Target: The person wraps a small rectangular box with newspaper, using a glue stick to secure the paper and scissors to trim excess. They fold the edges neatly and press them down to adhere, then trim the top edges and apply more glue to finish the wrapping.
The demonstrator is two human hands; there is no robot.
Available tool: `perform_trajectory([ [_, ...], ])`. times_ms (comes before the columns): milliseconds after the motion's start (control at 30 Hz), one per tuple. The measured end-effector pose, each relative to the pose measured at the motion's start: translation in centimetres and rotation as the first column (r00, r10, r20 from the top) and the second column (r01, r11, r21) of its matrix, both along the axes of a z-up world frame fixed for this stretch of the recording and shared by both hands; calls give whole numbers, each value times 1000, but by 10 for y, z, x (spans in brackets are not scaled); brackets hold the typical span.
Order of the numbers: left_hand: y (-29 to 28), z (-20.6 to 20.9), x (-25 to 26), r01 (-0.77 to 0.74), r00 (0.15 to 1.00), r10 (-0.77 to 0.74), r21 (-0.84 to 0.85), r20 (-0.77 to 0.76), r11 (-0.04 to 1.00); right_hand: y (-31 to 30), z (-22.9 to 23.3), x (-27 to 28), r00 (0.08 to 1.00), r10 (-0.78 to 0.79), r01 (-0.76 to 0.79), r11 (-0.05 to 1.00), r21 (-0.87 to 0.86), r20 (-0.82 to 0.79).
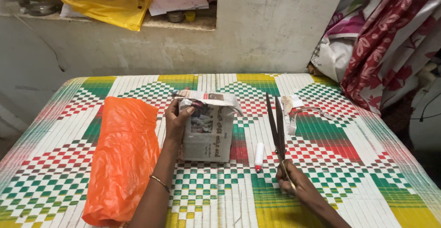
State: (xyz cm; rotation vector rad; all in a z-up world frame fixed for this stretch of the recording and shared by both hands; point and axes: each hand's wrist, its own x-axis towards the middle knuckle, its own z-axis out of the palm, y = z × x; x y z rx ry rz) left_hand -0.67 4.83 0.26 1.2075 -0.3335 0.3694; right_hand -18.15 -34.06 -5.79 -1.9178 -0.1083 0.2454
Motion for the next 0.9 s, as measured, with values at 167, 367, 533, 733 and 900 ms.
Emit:
perform_trajectory([
  [167,6,-1,-1,27,995,-28,12,97,1000,1,-8,-1,995,60,-48,987,-153,80],
  [367,-6,1,-3,-17,1000,17,22,25,1000,4,18,-1,919,118,161,759,-630,377],
  [533,-14,21,-16,50,998,-49,75,-28,996,6,57,-6,712,185,452,618,-643,677],
  [733,-25,49,-35,102,994,-94,139,-63,985,4,89,-13,585,194,634,497,-593,788],
  [900,-29,64,-47,135,991,-130,235,-39,963,-1,97,-18,563,211,673,443,-592,799],
])
